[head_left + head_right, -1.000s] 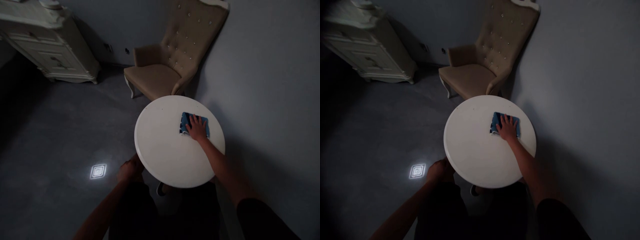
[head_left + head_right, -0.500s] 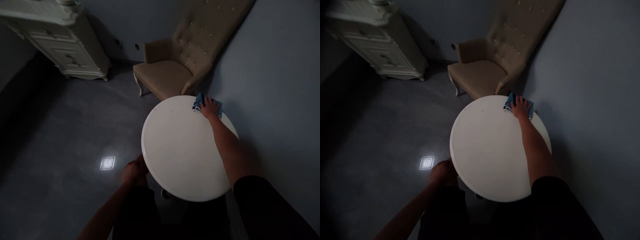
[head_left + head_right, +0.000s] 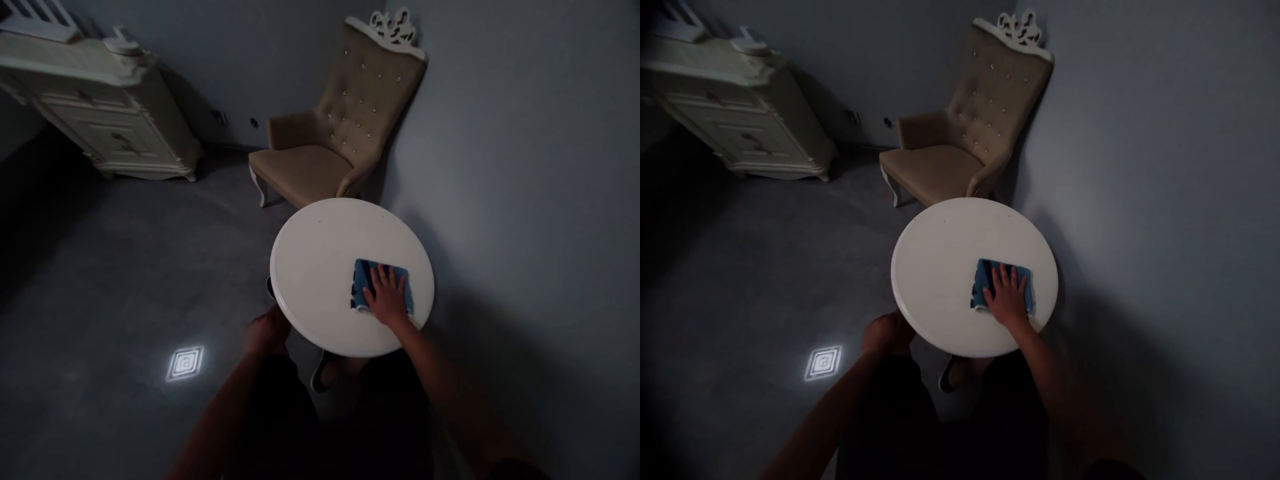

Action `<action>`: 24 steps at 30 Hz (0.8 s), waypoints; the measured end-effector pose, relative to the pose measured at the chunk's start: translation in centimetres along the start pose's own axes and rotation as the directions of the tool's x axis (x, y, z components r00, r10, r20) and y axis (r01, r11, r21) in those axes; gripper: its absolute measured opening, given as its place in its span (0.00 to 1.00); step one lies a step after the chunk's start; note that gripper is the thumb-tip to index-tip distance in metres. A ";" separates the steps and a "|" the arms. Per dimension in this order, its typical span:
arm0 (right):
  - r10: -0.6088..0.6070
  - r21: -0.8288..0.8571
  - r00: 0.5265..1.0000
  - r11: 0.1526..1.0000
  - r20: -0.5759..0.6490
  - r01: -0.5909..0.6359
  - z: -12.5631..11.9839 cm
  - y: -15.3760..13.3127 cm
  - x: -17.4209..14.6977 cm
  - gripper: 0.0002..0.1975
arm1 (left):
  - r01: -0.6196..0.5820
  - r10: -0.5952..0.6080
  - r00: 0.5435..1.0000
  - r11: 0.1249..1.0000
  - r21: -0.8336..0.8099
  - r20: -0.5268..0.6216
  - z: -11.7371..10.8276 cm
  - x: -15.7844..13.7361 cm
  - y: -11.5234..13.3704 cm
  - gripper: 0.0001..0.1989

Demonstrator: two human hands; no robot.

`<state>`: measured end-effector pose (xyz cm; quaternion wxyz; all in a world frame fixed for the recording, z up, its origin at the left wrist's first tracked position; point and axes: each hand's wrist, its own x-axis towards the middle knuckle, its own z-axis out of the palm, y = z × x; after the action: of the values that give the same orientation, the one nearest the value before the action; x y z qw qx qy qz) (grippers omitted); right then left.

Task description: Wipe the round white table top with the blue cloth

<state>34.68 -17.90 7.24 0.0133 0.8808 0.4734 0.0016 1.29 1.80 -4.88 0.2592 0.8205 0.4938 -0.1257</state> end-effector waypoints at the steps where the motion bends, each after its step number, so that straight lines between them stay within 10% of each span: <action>1: -0.005 0.015 1.000 1.000 0.008 0.005 0.3 -0.5 -2.8 0.39 | 0.001 -0.001 1.000 1.000 0.002 0.003 0.0 -0.2 0.0 0.26; 6: -0.007 0.095 0.998 0.995 0.057 0.002 0.8 -3.1 -12.6 0.39 | 0.007 -0.007 1.000 1.000 0.008 -0.004 0.1 -0.9 0.0 0.25; 11: 0.022 0.091 0.999 0.996 0.044 -0.026 0.8 -4.0 -12.9 0.39 | -0.001 0.001 1.000 1.000 -0.001 0.003 -0.1 -1.4 0.1 0.26; 16: -0.010 0.061 1.000 0.998 0.029 0.008 0.2 -2.6 -5.1 0.41 | 0.028 -0.028 1.000 1.000 -0.012 0.007 0.0 -0.5 -0.3 0.29; 24: 0.076 0.007 0.996 0.997 0.041 -0.077 -1.9 0.3 16.5 0.44 | 0.105 -0.104 0.993 0.994 -0.004 0.062 0.6 1.8 -1.7 0.33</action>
<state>44.02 -4.27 8.98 0.0192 0.8982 0.4389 -0.0178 0.64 3.46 -6.69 0.2705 0.7882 0.5283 -0.1627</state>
